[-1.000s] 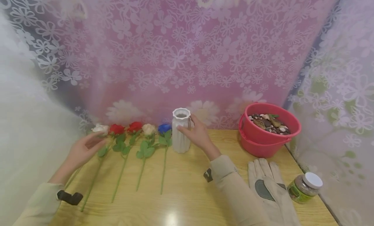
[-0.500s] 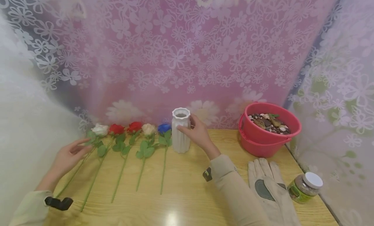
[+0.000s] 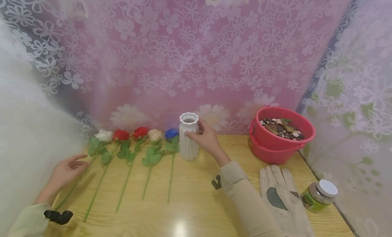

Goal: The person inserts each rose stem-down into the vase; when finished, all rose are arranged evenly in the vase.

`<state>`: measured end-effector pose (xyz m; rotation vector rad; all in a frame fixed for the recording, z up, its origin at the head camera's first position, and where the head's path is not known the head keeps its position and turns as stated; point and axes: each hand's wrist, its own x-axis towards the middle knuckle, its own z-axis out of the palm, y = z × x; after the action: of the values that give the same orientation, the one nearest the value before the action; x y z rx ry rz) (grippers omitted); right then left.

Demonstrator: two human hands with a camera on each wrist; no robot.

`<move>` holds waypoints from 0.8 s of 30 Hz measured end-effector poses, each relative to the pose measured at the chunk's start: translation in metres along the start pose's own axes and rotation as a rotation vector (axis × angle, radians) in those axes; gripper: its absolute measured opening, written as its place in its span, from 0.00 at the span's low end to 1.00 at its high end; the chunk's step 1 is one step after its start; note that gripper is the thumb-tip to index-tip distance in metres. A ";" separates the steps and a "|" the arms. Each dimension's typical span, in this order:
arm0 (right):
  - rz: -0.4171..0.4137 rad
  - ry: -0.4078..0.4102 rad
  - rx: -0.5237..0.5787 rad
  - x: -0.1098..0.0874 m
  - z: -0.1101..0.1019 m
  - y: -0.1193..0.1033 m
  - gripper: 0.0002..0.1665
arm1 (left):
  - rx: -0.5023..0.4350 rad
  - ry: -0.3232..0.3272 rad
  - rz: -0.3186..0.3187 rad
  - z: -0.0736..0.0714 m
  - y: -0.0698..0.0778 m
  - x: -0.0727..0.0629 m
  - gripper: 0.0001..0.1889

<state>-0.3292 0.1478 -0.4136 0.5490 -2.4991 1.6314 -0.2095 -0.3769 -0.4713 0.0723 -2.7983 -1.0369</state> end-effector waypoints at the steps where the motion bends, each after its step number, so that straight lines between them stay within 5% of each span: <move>1: -0.001 -0.003 0.000 0.000 0.000 0.000 0.48 | 0.003 -0.002 -0.007 0.000 -0.002 0.000 0.30; 24: 0.016 -0.017 0.017 0.000 0.000 -0.003 0.48 | 0.036 -0.004 -0.073 -0.004 -0.017 -0.003 0.28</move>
<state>-0.3280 0.1465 -0.4113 0.5483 -2.5105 1.6625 -0.2057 -0.3921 -0.4800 0.1779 -2.8373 -1.0038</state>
